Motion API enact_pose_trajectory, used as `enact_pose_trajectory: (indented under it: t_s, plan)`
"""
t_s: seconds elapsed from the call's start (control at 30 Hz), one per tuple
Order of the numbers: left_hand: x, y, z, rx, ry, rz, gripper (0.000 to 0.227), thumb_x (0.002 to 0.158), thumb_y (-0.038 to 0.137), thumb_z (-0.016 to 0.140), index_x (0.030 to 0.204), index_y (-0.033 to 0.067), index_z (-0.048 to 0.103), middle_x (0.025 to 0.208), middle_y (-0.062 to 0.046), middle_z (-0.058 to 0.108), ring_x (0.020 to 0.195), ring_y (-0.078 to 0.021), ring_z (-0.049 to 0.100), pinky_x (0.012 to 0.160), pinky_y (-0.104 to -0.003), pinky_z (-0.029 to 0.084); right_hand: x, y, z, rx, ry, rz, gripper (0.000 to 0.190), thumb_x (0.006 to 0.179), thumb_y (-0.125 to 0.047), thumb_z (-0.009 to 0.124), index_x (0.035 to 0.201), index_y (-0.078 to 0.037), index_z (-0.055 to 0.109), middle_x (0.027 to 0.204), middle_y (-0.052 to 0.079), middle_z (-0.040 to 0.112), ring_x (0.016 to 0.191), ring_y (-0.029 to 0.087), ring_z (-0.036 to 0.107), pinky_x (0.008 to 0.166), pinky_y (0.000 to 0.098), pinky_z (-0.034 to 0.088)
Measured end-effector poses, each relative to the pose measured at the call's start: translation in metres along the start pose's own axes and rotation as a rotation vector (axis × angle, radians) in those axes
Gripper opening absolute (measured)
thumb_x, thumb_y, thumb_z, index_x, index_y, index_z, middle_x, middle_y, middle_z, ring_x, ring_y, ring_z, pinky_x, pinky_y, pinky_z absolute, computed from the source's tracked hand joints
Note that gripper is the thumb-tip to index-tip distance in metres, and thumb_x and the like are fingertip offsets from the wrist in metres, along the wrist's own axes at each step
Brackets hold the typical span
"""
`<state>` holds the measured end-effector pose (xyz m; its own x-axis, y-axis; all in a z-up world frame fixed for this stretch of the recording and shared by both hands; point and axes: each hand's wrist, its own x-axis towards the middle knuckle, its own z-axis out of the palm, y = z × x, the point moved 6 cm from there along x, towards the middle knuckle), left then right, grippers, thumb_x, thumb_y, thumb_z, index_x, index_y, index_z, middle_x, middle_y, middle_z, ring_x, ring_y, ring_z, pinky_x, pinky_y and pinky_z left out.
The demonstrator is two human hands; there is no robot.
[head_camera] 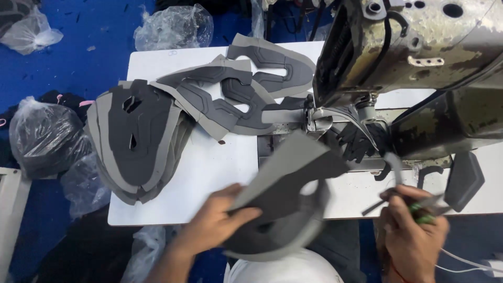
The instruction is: Stitching various components of shoe uppers using an industrial sewing machine and trimming threads.
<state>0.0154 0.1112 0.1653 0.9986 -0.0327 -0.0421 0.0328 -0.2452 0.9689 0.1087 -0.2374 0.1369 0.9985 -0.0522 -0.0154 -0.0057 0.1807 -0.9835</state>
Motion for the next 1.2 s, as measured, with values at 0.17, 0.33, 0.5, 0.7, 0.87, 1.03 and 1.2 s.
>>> enact_pose_trajectory:
  t_s: [0.17,0.33,0.5,0.7,0.87,1.03,1.2]
  plan:
    - [0.051,-0.022,0.102,-0.042,-0.132,-0.16,0.037,0.096,0.024,0.071,0.127,0.0023,0.07,0.095,-0.014,0.078,0.082,-0.0145,0.068,0.076,-0.03,0.056,-0.022,-0.026,-0.003,0.12,0.042,-0.243,0.01,0.108,0.002,0.065,0.117,0.006,0.064,0.099,0.021,0.07,0.06,0.011,0.058,0.052,0.0228,0.043]
    - [0.07,-0.025,0.131,-0.264,0.058,-0.028,0.037,0.102,0.028,0.066,0.124,-0.0018,0.065,0.107,-0.01,0.077,0.099,-0.0123,0.067,0.089,-0.031,0.055,-0.018,-0.002,0.006,-0.084,-0.078,-0.133,0.018,0.094,0.005,0.068,0.112,0.004,0.069,0.097,0.009,0.065,0.064,0.009,0.057,0.049,0.0214,0.042]
    - [0.068,-0.033,0.137,-0.3,0.007,-0.064,0.04,0.101,0.031,0.066,0.125,-0.0009,0.064,0.109,-0.008,0.075,0.098,-0.0131,0.067,0.089,-0.031,0.055,-0.011,0.031,0.015,-0.202,-0.104,0.016,0.024,0.091,0.004,0.072,0.115,0.004,0.07,0.085,0.008,0.064,0.058,0.008,0.055,0.047,0.0216,0.041]
    - [0.063,-0.036,0.136,-0.412,-0.055,-0.093,0.043,0.097,0.031,0.071,0.127,0.0,0.063,0.113,-0.007,0.073,0.102,-0.0119,0.066,0.093,-0.029,0.054,-0.005,0.016,0.043,-0.197,-0.172,0.017,0.057,0.086,0.004,0.073,0.14,-0.002,0.053,0.097,0.0,0.058,0.061,0.003,0.056,0.046,0.0189,0.044]
    - [0.063,-0.03,0.138,-0.536,-0.098,-0.118,0.048,0.091,0.026,0.079,0.128,0.0007,0.063,0.115,-0.006,0.073,0.105,-0.0113,0.067,0.094,-0.029,0.055,-0.002,0.021,0.041,-0.228,-0.191,0.054,0.065,0.086,0.003,0.074,0.147,-0.003,0.05,0.095,0.0,0.059,0.061,0.003,0.056,0.046,0.0186,0.044]
    - [0.063,-0.027,0.137,-0.516,-0.116,-0.106,0.047,0.089,0.022,0.082,0.127,0.0,0.064,0.115,-0.006,0.074,0.104,-0.0115,0.068,0.094,-0.029,0.056,-0.001,0.02,0.042,-0.251,-0.182,0.04,0.061,0.086,0.001,0.076,0.142,-0.003,0.053,0.094,0.001,0.06,0.063,0.003,0.057,0.047,0.0187,0.045]
    - [0.064,-0.024,0.134,-0.469,-0.105,-0.139,0.048,0.086,0.021,0.083,0.126,0.0008,0.064,0.114,-0.005,0.075,0.104,-0.0116,0.07,0.094,-0.029,0.057,-0.001,0.02,0.043,-0.259,-0.187,0.053,0.059,0.086,0.001,0.076,0.14,-0.003,0.054,0.092,0.001,0.062,0.061,0.004,0.057,0.047,0.0192,0.044]
